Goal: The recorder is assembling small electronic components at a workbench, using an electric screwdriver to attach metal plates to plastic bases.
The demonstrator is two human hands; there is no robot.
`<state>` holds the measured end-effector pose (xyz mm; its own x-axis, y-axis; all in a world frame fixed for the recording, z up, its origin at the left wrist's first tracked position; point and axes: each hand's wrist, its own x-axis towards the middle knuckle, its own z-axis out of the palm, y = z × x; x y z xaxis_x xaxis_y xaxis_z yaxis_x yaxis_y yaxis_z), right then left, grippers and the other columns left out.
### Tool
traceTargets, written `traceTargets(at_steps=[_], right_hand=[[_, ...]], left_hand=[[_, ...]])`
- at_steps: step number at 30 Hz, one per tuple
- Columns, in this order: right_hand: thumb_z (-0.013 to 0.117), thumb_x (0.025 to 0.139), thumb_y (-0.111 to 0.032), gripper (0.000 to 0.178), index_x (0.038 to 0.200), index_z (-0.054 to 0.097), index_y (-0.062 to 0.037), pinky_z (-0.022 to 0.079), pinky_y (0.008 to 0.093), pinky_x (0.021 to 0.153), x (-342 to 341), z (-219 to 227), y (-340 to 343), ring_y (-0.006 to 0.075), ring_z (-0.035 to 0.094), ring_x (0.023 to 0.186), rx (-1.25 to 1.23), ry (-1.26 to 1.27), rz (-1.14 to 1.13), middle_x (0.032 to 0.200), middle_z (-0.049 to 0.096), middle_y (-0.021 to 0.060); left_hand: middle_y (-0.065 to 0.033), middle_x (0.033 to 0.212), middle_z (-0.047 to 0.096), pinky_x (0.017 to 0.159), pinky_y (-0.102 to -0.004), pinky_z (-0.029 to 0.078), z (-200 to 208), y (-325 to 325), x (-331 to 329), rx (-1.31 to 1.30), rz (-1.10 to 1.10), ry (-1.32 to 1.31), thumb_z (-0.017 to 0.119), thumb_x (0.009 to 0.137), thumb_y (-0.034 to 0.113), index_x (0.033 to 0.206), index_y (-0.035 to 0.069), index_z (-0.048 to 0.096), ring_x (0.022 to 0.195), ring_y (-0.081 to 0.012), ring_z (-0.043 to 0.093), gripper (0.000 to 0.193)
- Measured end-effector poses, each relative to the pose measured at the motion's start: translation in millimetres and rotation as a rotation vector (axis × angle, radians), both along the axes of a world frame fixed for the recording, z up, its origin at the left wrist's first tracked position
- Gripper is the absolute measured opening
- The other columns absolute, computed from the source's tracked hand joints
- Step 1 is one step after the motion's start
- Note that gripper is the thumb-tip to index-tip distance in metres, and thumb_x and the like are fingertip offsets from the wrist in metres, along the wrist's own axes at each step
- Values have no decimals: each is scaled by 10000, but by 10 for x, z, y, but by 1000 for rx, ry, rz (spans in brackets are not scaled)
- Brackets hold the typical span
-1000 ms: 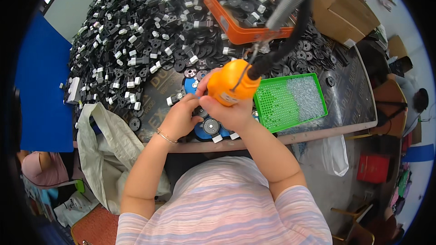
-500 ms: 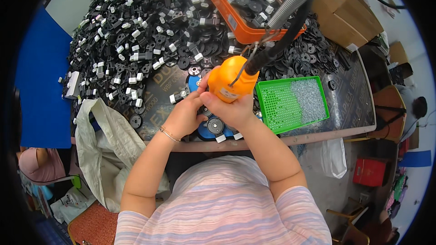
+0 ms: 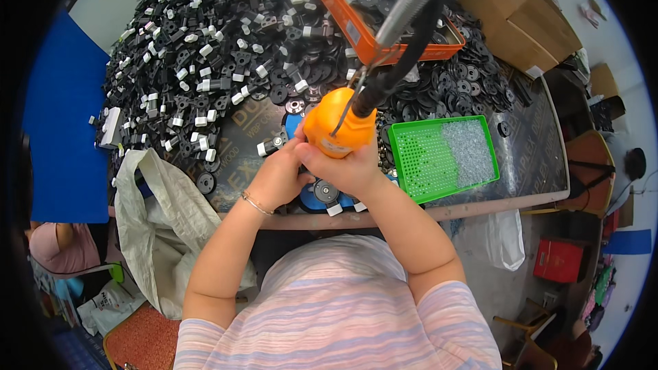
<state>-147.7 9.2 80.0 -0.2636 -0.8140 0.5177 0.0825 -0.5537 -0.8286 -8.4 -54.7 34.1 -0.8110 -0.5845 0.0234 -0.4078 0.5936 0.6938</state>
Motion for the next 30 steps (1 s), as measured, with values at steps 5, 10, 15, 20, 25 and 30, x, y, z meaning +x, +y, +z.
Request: traceTargets(at_steps=[5,10,15,20,25,30], right_hand=[[667,764,-59,157,845,537,-26,439,220,551,4,-21,-5,120,534,643,90,14,28,812,561,87],[696,753,-107,190,848,555,-23,438,218,548,-30,-83,-24,115,534,634,88,43,109,817,566,83],[728,729,-171,258,884,595,-13,463,276,671,-165,46,-76,158,556,792,84,196,316,862,590,85],[736,730,-187,283,882,584,-3,475,274,613,-400,-148,56,172,578,669,-14,-172,361,847,553,106],[744,737,-211,292,880,592,-7,477,257,594,-471,103,242,159,576,678,-7,-42,391,817,563,108],[672,766,-104,214,909,558,6,480,264,597,-610,326,365,164,562,643,-54,-114,-193,835,574,119]], left_hand=[[-120,964,546,766,-410,490,10,13,-3,27,6,29,727,664,10,1005,36,604,896,-341,581,364],[-116,976,550,770,-409,489,-48,-1,1,28,3,37,718,664,-6,1014,45,590,895,-345,579,377],[-121,1003,553,790,-401,488,-132,-40,10,-24,-58,62,715,659,-22,1048,51,598,917,-346,579,413],[-132,1018,556,803,-395,487,24,5,-15,22,-37,-32,699,671,-41,1090,42,603,929,-341,584,438],[-154,1001,561,800,-392,486,53,3,-28,-1,-54,-68,693,683,-36,1105,44,584,929,-351,581,443],[-152,1003,570,766,-383,484,74,51,34,12,87,2,706,687,3,1088,37,573,904,-342,577,424]])
